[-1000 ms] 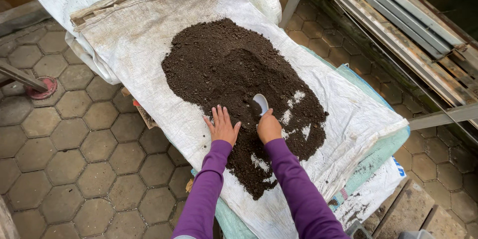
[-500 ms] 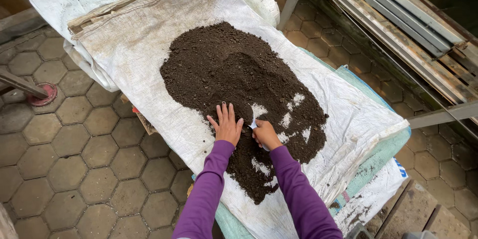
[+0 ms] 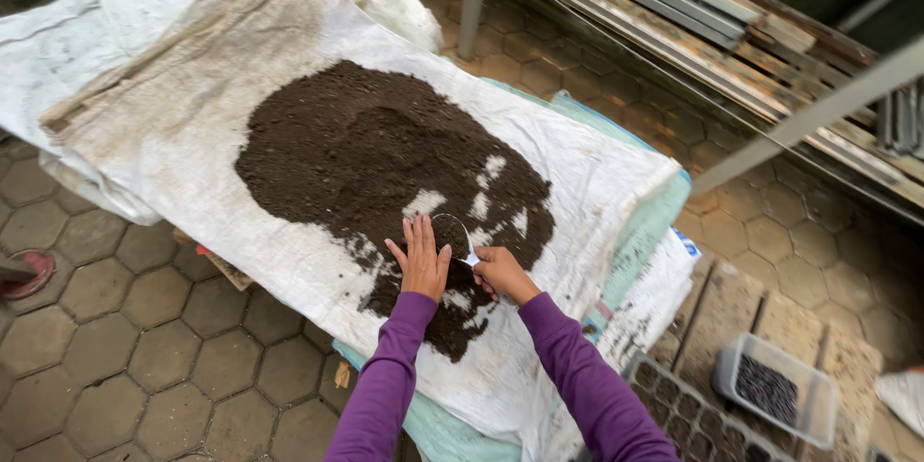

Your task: The person scoops soil from a large white sack using a small white scoop and fills the cells of a black seedling tray. The person repeatedly transfers soil from the sack to the tray, leveling the soil in the cells with the scoop.

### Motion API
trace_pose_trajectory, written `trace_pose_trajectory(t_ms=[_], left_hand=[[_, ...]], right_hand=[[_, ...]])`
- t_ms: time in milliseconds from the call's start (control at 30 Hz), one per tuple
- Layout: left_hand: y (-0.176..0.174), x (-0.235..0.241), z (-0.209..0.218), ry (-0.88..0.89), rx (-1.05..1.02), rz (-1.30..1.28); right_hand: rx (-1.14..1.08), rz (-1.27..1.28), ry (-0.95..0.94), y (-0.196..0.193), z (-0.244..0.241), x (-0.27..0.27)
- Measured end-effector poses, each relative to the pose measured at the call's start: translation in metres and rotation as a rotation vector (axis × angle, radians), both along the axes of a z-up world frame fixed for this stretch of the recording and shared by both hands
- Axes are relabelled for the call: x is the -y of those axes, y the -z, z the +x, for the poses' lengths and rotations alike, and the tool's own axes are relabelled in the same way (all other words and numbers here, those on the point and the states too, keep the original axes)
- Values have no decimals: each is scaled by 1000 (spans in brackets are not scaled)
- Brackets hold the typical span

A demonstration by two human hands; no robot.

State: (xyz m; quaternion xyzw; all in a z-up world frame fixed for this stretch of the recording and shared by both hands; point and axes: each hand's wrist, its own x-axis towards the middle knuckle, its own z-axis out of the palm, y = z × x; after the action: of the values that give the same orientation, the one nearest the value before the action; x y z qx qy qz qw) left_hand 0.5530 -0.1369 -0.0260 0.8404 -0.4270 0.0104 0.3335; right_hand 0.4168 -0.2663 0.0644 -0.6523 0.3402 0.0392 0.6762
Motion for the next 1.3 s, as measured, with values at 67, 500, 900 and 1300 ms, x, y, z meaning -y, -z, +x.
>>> trace_pose_trajectory(t_ms=[67,500,900,1300], left_hand=[[-11,2,-31,45,9,-17],[-67,-7,-321,292,7,-62],[-59,-42,-589,564,-110,-26],[-44,-146,-628,559,-149,114]], right_hand=[[9,-22,9,-11,-35,-3],[-51,-108,104,-49,-335,-21],[-238,-153,232,-72,-645,-71],[-315,-36,162,-34,-728,-125]])
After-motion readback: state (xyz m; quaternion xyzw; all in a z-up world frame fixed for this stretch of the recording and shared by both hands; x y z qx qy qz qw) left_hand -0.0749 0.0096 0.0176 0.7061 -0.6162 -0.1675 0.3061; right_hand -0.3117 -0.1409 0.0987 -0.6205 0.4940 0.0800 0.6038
